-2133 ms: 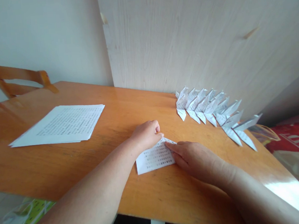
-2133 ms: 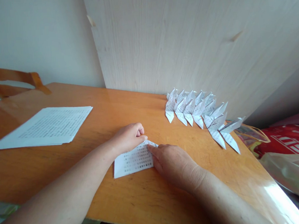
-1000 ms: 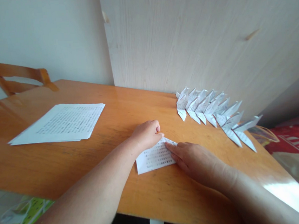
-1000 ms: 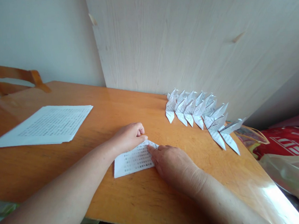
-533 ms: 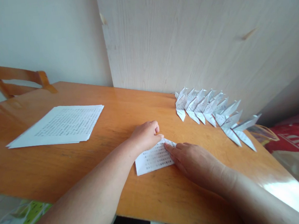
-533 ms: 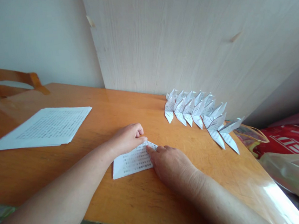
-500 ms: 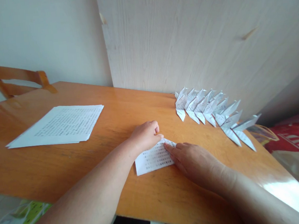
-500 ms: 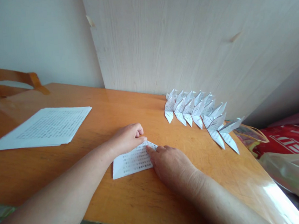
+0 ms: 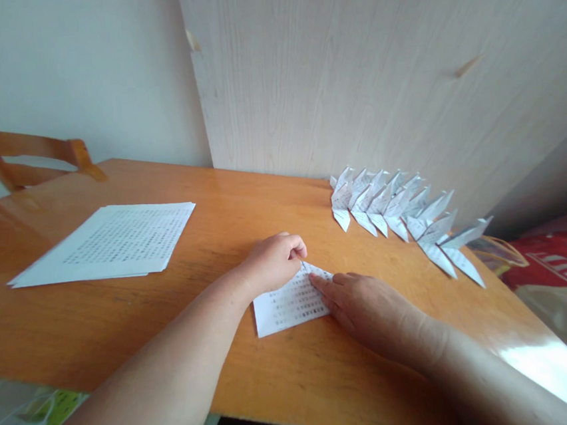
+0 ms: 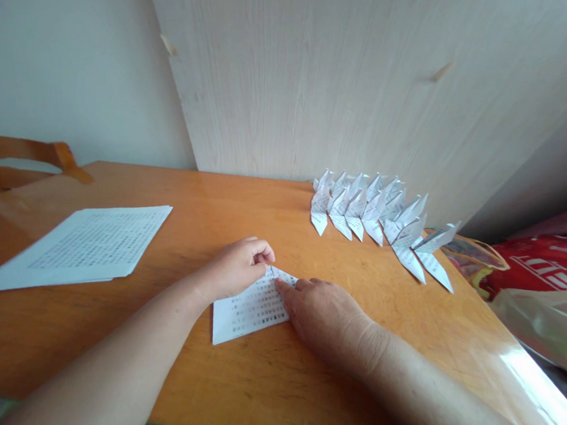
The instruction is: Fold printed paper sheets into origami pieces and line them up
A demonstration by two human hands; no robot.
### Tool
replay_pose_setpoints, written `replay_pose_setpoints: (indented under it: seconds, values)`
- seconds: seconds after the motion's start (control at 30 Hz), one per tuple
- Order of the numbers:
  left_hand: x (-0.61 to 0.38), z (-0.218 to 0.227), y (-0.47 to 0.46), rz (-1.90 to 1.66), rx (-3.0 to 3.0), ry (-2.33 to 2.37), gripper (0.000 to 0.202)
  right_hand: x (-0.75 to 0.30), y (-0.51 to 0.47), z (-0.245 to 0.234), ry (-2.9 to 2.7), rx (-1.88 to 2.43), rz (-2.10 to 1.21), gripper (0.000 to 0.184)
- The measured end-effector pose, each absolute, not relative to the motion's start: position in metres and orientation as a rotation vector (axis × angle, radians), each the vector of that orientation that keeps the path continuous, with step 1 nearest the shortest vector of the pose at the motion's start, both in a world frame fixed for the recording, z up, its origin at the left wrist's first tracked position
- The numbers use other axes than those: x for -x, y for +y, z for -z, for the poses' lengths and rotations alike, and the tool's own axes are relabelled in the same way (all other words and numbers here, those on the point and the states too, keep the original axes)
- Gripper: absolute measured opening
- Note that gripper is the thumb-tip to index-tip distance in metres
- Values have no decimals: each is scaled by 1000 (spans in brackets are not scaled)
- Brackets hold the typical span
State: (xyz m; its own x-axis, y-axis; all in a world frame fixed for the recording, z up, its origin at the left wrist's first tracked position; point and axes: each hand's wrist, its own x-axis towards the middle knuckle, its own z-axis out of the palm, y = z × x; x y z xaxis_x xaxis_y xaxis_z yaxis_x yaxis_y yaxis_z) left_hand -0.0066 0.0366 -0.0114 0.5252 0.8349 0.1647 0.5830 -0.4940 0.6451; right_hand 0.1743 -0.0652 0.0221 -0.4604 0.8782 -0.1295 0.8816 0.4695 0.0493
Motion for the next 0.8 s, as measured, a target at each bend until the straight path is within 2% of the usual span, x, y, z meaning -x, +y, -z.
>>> replay_pose_setpoints:
  seconds: [0.23,0.8]
  values:
    - [2,0,26,-629,-2407,893,33,-176,-64,-20,2596,-1574,54,30]
    - [12,-6,20,-436,-2589,860,31,-177,-71,-28,2586,-1600,101,32]
